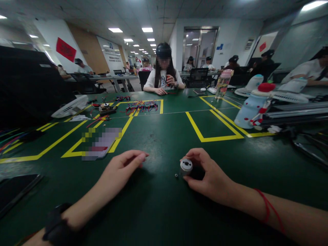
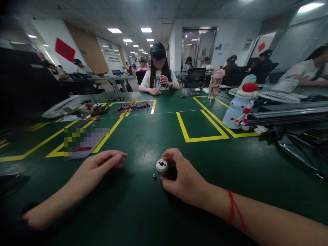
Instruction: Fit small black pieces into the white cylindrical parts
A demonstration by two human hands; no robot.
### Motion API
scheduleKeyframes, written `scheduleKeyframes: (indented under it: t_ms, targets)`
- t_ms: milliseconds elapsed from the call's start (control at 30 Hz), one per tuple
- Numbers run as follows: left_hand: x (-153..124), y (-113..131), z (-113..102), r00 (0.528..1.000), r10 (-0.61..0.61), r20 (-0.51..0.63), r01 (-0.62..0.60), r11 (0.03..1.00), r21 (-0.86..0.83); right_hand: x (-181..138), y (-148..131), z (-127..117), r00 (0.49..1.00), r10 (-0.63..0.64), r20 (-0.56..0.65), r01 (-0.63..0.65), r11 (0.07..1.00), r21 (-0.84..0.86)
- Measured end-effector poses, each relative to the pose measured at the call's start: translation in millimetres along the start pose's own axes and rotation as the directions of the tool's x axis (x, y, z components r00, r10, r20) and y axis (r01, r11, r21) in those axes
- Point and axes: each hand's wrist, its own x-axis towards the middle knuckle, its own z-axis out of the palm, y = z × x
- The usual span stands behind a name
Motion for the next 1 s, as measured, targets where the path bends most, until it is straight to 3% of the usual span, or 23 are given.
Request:
scheduleKeyframes:
  t_ms: [133,300,367,433,533,600,700,767,867,933,1000]
  targets:
    - [-3.9,-47.4,-45.3,0.991,-0.102,-0.092,0.085,0.982,-0.171,0.1,-0.2,2.5,0.999,-0.041,0.006,0.041,0.997,-0.064]
    - [-7.0,-66.3,-55.7,0.988,-0.113,-0.101,0.092,0.977,-0.192,-0.7,5.0,-16.2,0.998,-0.036,-0.049,0.03,0.991,-0.132]
    - [-6.4,-63.6,-52.8,0.99,-0.103,-0.095,0.083,0.978,-0.19,-6.9,15.0,-44.2,0.986,0.029,-0.167,-0.058,0.984,-0.171]
    - [-5.7,-60.5,-50.6,0.991,-0.092,-0.1,0.07,0.976,-0.207,-19.4,31.9,-84.1,0.937,0.118,-0.329,-0.211,0.941,-0.265]
    - [-5.8,-57.1,-49.3,0.994,-0.08,-0.078,0.066,0.984,-0.165,-48.9,67.4,-153.3,0.819,0.202,-0.537,-0.486,0.742,-0.462]
    - [-6.4,-55.1,-49.1,0.995,-0.073,-0.066,0.064,0.99,-0.129,-70.5,91.9,-193.9,0.751,0.206,-0.627,-0.592,0.63,-0.503]
    - [-7.0,-53.0,-48.7,0.995,-0.062,-0.074,0.053,0.992,-0.117,-92.9,115.6,-230.2,0.707,0.225,-0.67,-0.673,0.506,-0.539]
    - [-6.8,-52.1,-48.5,0.995,-0.056,-0.083,0.046,0.992,-0.117,-95.7,115.1,-232.9,0.728,0.174,-0.663,-0.659,0.444,-0.606]
    - [-6.6,-50.9,-48.5,0.994,-0.057,-0.09,0.045,0.991,-0.123,-81.7,88.9,-204.9,0.793,-0.116,-0.597,-0.516,0.394,-0.761]
    - [-7.2,-49.9,-48.6,0.994,-0.062,-0.091,0.051,0.991,-0.121,-64.2,61.9,-168.0,0.857,-0.225,-0.463,-0.315,0.483,-0.817]
    - [-8.6,-49.3,-48.9,0.994,-0.067,-0.091,0.057,0.992,-0.11,-43.1,35.0,-121.4,0.946,-0.175,-0.272,-0.085,0.677,-0.731]
